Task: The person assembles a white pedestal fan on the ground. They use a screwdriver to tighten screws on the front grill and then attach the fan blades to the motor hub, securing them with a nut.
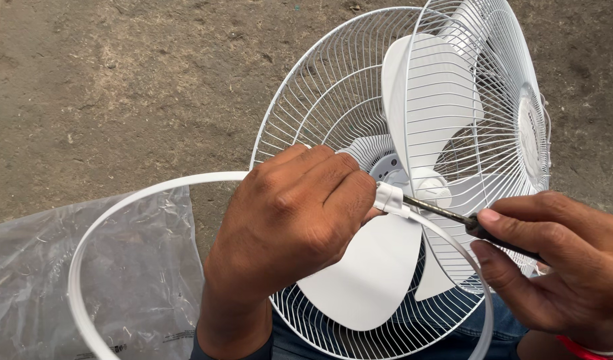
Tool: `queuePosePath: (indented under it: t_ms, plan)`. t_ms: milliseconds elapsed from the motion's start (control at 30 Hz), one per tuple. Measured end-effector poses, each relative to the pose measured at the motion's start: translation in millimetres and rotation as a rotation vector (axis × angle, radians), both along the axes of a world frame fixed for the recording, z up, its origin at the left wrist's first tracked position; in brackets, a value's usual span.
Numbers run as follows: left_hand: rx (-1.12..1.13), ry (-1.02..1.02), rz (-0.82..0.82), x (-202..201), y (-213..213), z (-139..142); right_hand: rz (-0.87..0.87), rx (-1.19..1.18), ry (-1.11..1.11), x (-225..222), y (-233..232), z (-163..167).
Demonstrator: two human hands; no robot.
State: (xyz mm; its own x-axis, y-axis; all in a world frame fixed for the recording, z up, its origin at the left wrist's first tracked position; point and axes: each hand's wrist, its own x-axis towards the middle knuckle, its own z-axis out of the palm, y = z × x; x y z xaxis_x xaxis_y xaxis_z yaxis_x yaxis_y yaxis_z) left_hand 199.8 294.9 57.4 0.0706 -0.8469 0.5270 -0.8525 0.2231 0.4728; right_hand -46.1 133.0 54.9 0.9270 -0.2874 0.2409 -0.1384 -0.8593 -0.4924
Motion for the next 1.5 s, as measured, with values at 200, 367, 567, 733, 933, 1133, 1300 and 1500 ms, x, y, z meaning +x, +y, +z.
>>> queuePosePath:
  t_ms: [200, 367, 567, 733, 933, 1133, 1300, 1500]
  plan:
    - [-0.009, -0.047, 0.016, -2, -1, 1, 0.05, 0.073, 0.07, -9, -6, -1]
    - [-0.029, -0.047, -0.005, -4, 1, 3, 0.016, 0.175, 0.119, -21, -8, -9]
    - [-0.027, -0.07, -0.026, -6, 0, 8, -0.046, 0.523, 0.417, -52, -28, -22]
    - [-0.039, -0.005, -0.03, -9, 4, 17, -0.307, 1.216, 0.541, -67, -38, -33]
    - [0.004, 0.042, -0.019, -8, -6, 14, -0.055, 0.6, 0.338, -39, -21, -11]
    - [-0.042, -0.117, 0.048, -24, 3, 32, -0.201, 0.226, 0.146, -16, 15, 22]
    - [-0.043, -0.248, -0.02, -54, 5, 57, -0.261, 0.14, -0.09, -44, 24, 42]
    - [-0.032, -0.337, -0.054, -85, 11, 85, -0.174, 0.082, -0.164, -79, 24, 44]
